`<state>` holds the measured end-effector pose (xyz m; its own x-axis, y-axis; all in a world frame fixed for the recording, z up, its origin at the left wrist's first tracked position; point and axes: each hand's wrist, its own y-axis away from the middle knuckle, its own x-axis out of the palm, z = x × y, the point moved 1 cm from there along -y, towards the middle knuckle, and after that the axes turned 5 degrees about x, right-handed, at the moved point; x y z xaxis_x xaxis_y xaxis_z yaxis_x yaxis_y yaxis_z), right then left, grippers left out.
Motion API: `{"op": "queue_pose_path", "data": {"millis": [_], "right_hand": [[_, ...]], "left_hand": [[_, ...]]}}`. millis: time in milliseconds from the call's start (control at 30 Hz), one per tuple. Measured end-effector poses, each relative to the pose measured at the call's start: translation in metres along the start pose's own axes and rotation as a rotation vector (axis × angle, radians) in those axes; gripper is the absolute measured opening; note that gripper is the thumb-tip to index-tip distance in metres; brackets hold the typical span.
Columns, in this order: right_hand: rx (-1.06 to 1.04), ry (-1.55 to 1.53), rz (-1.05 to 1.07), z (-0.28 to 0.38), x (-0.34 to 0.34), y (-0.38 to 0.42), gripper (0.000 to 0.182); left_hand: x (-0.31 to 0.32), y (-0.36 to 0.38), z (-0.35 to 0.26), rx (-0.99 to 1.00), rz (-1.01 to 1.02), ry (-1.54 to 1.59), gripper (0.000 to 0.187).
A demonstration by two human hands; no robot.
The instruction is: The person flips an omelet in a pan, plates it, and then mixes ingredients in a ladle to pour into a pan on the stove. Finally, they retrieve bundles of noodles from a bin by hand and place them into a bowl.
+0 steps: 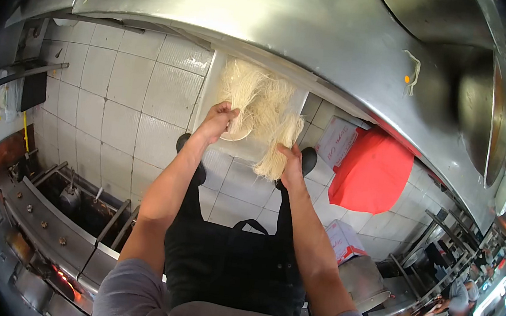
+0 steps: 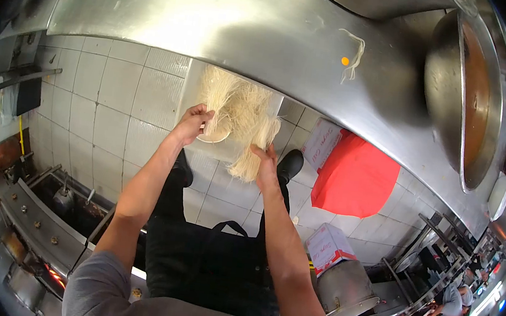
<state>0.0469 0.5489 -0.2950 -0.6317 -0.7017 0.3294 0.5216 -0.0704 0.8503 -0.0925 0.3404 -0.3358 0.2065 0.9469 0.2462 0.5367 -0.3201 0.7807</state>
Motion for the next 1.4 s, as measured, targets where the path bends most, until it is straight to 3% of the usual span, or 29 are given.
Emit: {"op": "queue_pose_path", "data": {"millis": [167, 333, 567, 667, 767, 833, 933, 1067, 1167, 1233, 1267, 1333, 1400], "right_hand": [[0.08, -0.119, 0.011, 0.01, 0.006, -0.015, 0.046], [0.144, -0.046, 0.031, 0.013, 0.011, -0.043, 0.053], [0.073, 0.031, 0.095, 0.019, 0.021, -0.058, 0.044], [0.033, 0.057, 0.108, 0.019, 0.025, -0.059, 0.046], [-0.038, 0.103, 0.118, 0.018, 0.026, -0.061, 0.048], [-0.051, 0.074, 0.122, 0.019, 0.028, -0.062, 0.048], [0.097, 0.009, 0.09, 0.023, 0.032, -0.063, 0.044], [0.034, 0.057, -0.03, 0.023, 0.025, -0.077, 0.036], [0.035, 0.037, 0.022, 0.011, 0.02, -0.088, 0.033], [0.149, -0.041, 0.082, 0.028, 0.064, -0.055, 0.036], [0.102, 0.03, 0.116, 0.026, 0.066, -0.056, 0.04], [0.007, 0.17, 0.186, 0.024, 0.068, -0.06, 0.047], [0.11, 0.172, 0.177, 0.029, 0.061, -0.065, 0.046]], "left_hand": [[0.024, 0.025, -0.008, -0.022, -0.065, 0.108, 0.021], [0.023, 0.027, 0.0, 0.058, 0.044, 0.043, 0.02], [0.03, 0.028, 0.001, 0.149, 0.178, 0.007, 0.03], [0.037, 0.024, 0.014, 0.18, 0.104, 0.02, 0.031], [0.035, 0.011, 0.037, 0.376, 0.042, 0.051, 0.028], [0.046, 0.025, 0.017, 0.282, 0.011, 0.134, 0.032], [0.046, 0.03, 0.013, 0.234, -0.016, 0.165, 0.038], [0.033, 0.025, 0.015, 0.21, -0.098, 0.16, 0.05], [0.028, 0.024, 0.017, 0.255, -0.022, 0.109, 0.048], [0.037, 0.033, 0.008, 0.262, 0.069, 0.11, 0.045], [0.04, 0.037, 0.005, 0.265, 0.115, 0.11, 0.043], [0.035, 0.035, 0.011, 0.166, 0.123, 0.17, 0.031], [0.029, 0.038, 0.007, 0.074, 0.147, 0.306, 0.023]]}}
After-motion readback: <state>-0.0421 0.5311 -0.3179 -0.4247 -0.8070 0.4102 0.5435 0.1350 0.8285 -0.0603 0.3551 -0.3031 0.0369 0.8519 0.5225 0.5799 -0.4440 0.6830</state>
